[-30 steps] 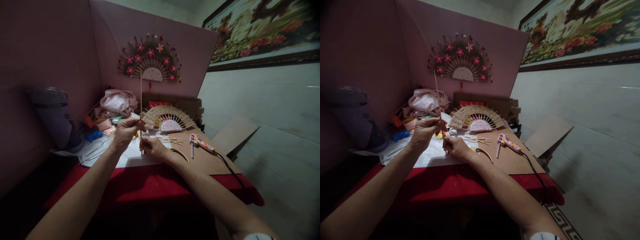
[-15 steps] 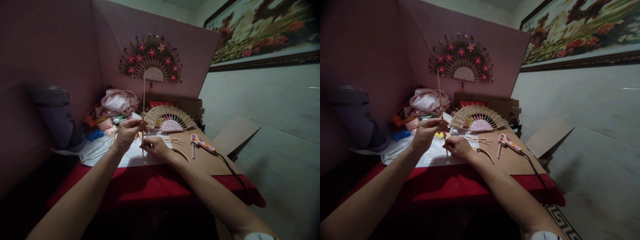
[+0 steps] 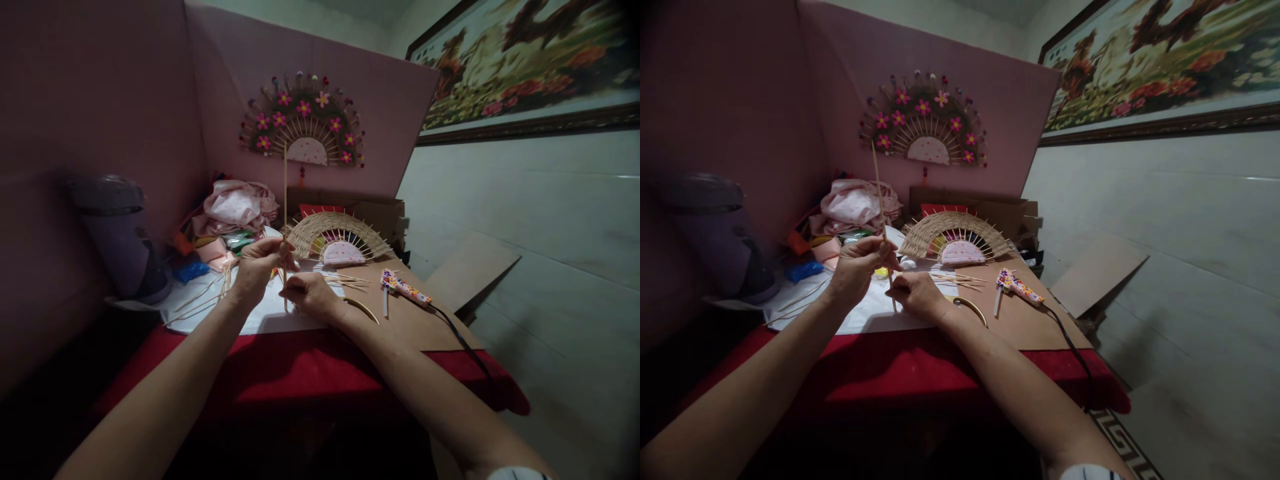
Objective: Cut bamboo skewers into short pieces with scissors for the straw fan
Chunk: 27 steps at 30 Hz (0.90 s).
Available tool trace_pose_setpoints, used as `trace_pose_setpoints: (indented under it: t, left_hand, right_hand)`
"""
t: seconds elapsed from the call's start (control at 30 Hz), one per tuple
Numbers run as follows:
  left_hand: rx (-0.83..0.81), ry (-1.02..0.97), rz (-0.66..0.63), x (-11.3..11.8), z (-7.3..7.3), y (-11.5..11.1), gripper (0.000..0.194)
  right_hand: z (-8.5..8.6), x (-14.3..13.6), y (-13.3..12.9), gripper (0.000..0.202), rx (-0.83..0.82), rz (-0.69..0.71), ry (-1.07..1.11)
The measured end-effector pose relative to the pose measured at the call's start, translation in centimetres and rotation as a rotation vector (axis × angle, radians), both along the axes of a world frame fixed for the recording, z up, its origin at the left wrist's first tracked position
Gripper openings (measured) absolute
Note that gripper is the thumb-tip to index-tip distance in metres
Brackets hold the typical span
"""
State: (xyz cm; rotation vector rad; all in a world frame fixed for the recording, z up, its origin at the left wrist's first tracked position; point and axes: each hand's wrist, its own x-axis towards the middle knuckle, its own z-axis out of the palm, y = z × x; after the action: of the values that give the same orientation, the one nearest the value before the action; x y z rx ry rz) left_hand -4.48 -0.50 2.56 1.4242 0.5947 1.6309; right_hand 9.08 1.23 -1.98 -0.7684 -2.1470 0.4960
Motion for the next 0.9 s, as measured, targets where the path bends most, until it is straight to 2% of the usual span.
trace_pose_setpoints:
  t: [0.63,0.9]
  left_hand:
    - [-0.045,-0.081,-0.133,0.9,0.0,-0.2,0.019]
    - [-0.027,-0.11,-0.104,1.3,0.0,-0.3,0.023]
  right_hand:
    - [-0.2,0.2,0.5,0.017,0.005,-0.008,-0.023]
    - [-0.4,0.1,0.7,0.016,0.016,-0.004,-0.026]
